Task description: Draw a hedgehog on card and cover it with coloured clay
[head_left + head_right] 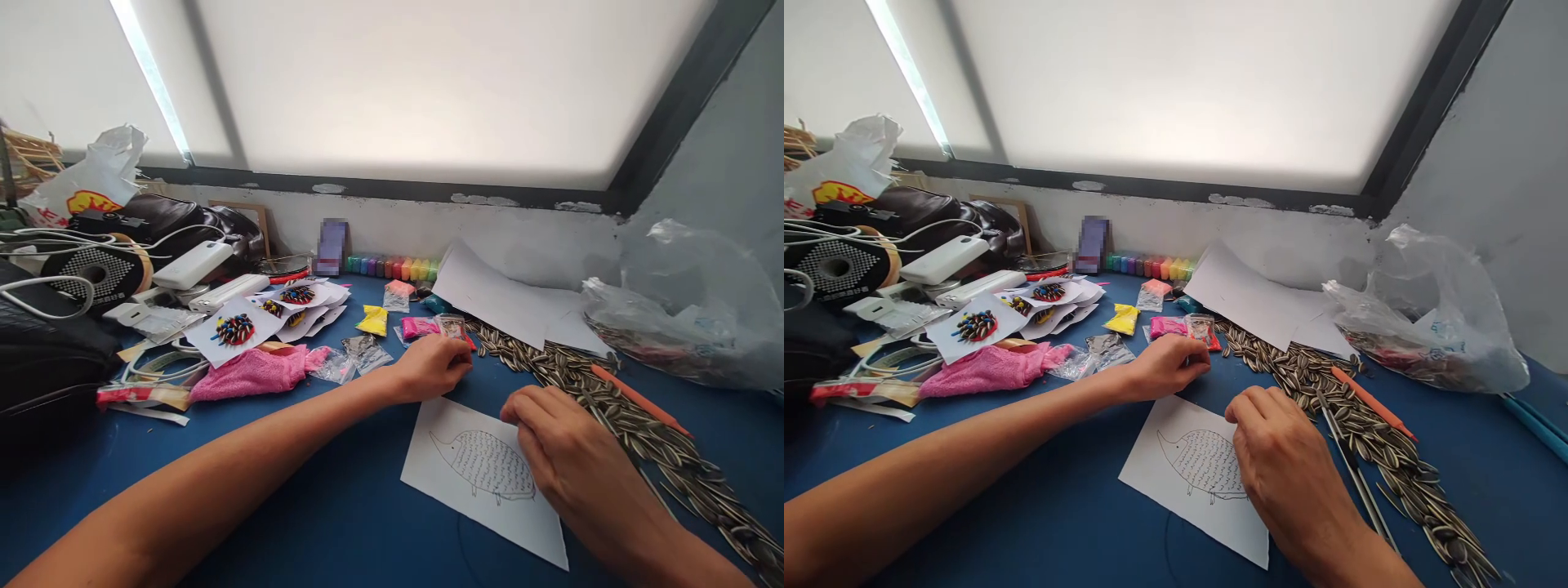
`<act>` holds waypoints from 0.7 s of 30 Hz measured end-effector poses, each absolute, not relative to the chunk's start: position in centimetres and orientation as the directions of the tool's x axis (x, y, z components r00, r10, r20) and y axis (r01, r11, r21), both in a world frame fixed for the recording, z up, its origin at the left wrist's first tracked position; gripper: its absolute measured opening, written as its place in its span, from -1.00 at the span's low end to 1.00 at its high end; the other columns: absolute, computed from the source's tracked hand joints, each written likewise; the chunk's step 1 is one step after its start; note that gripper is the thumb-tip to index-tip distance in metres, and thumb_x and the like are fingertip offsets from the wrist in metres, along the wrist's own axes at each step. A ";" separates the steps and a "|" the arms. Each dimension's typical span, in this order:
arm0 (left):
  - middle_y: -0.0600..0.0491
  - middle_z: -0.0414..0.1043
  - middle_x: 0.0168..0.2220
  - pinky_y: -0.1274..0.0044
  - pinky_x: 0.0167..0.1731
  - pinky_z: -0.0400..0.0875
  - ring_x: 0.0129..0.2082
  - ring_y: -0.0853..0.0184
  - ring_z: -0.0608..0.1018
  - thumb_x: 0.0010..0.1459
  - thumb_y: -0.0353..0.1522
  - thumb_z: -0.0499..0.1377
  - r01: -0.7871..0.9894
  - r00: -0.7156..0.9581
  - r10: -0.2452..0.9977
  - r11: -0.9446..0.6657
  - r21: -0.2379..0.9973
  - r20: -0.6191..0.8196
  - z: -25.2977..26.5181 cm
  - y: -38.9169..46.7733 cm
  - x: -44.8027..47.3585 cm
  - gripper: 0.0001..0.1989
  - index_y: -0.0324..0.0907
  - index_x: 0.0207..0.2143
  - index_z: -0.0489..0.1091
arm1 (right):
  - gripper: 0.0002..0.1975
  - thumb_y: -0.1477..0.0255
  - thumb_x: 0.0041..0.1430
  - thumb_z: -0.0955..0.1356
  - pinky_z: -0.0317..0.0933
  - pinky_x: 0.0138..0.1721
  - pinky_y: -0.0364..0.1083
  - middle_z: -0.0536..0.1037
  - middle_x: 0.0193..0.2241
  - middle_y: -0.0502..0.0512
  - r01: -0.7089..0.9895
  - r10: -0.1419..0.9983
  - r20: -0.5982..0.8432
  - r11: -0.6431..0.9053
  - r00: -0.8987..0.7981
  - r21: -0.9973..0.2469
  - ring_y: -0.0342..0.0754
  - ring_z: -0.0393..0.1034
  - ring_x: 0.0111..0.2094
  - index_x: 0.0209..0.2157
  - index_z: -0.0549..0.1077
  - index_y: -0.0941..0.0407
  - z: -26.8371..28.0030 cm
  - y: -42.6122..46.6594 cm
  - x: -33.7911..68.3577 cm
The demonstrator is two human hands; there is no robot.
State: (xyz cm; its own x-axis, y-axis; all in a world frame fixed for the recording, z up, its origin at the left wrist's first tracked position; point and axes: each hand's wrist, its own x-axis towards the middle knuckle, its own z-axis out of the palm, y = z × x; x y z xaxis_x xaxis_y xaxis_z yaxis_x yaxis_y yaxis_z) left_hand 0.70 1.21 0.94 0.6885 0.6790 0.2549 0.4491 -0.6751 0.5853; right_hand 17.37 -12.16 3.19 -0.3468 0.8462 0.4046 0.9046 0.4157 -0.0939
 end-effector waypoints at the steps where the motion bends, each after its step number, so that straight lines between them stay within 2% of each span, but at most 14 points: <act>1: 0.03 0.49 -0.42 0.55 -0.38 0.23 -0.42 0.37 0.44 0.14 -0.46 0.11 0.460 0.680 0.687 -0.672 0.581 0.256 1.1 1.5 0.9 -0.86 -0.23 -0.37 0.48 | -0.74 0.55 0.26 0.14 0.33 -0.30 0.02 0.52 -0.37 0.12 0.901 0.841 0.424 0.418 -0.336 -0.115 0.01 0.42 -0.32 -0.35 0.42 0.10 3.1 -12.2 17.0; 4: 0.04 0.49 -0.42 0.56 -0.40 0.24 -0.41 0.37 0.45 0.12 -0.45 0.12 0.490 0.648 0.718 -0.649 0.582 0.255 1.5 2.5 1.6 -0.86 -0.22 -0.39 0.48 | -0.75 0.50 0.32 0.17 0.38 -0.18 0.05 0.53 -0.19 0.19 0.881 0.807 0.510 0.439 -0.300 -0.176 0.03 0.45 -0.17 -0.21 0.46 0.11 2.9 -12.2 15.3; 8: 0.04 0.50 -0.41 0.59 -0.45 0.24 -0.42 0.39 0.45 0.12 -0.43 0.12 0.515 0.589 0.771 -0.589 0.623 0.243 1.4 3.8 2.8 -0.85 -0.23 -0.37 0.50 | -0.68 0.57 0.26 0.19 0.34 -0.03 0.15 0.48 -0.05 0.26 0.784 0.726 0.545 0.592 -0.419 -0.186 0.10 0.39 -0.02 -0.01 0.42 0.15 3.3 -11.0 11.4; 10: 0.04 0.50 -0.42 0.59 -0.45 0.25 -0.43 0.38 0.44 0.10 -0.45 0.12 0.515 0.571 0.786 -0.569 0.642 0.239 1.0 4.2 3.0 -0.84 -0.25 -0.36 0.51 | -0.69 0.60 0.22 0.20 0.29 0.00 0.20 0.47 -0.10 0.29 0.781 0.789 0.461 0.562 -0.406 -0.274 0.13 0.35 -0.04 -0.06 0.43 0.20 3.4 -10.6 8.9; 13: 0.07 0.48 -0.46 0.61 -0.44 0.25 -0.43 0.40 0.43 0.08 -0.48 0.12 0.488 0.565 0.785 -0.565 0.666 0.252 0.6 4.5 2.9 -0.85 -0.26 -0.39 0.51 | -0.78 0.61 0.17 0.20 0.35 -0.09 0.15 0.46 -0.23 0.27 0.793 0.826 0.410 0.525 -0.387 -0.309 0.07 0.34 -0.19 -0.23 0.43 0.22 3.0 -10.7 5.4; 17: 0.07 0.48 -0.46 0.61 -0.42 0.25 -0.44 0.42 0.44 0.11 -0.49 0.11 0.471 0.521 0.806 -0.547 0.692 0.282 0.4 4.5 2.6 -0.84 -0.28 -0.43 0.50 | -0.84 0.57 0.12 0.25 0.36 -0.13 0.05 0.44 -0.23 0.23 0.752 0.817 0.363 0.564 -0.447 -0.342 0.04 0.32 -0.22 -0.27 0.42 0.18 2.7 -11.4 3.3; 19: 0.05 0.50 -0.43 0.60 -0.39 0.27 -0.42 0.41 0.45 0.14 -0.46 0.11 0.473 0.478 0.825 -0.532 0.702 0.303 0.4 4.5 2.7 -0.84 -0.27 -0.39 0.50 | -0.83 0.56 0.17 0.22 0.34 -0.11 0.11 0.45 -0.22 0.25 0.767 0.834 0.352 0.539 -0.425 -0.349 0.06 0.30 -0.21 -0.27 0.42 0.19 3.1 -11.1 3.4; 21: 0.04 0.52 -0.39 0.59 -0.36 0.29 -0.40 0.40 0.46 0.16 -0.43 0.11 0.474 0.436 0.839 -0.522 0.709 0.326 0.3 4.5 2.8 -0.84 -0.25 -0.35 0.50 | -0.76 0.57 0.21 0.17 0.27 -0.05 0.21 0.43 -0.16 0.35 0.804 0.862 0.363 0.479 -0.354 -0.354 0.13 0.27 -0.13 -0.18 0.41 0.26 3.6 -10.6 3.4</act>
State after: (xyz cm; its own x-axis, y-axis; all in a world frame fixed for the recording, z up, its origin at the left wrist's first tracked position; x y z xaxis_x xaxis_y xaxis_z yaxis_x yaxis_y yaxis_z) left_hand 2.80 4.52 0.31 0.4355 0.8390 0.3261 0.4739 -0.5217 0.7094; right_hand 3.41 -10.62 3.62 -0.3537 0.8620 0.3630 0.8036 0.4787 -0.3537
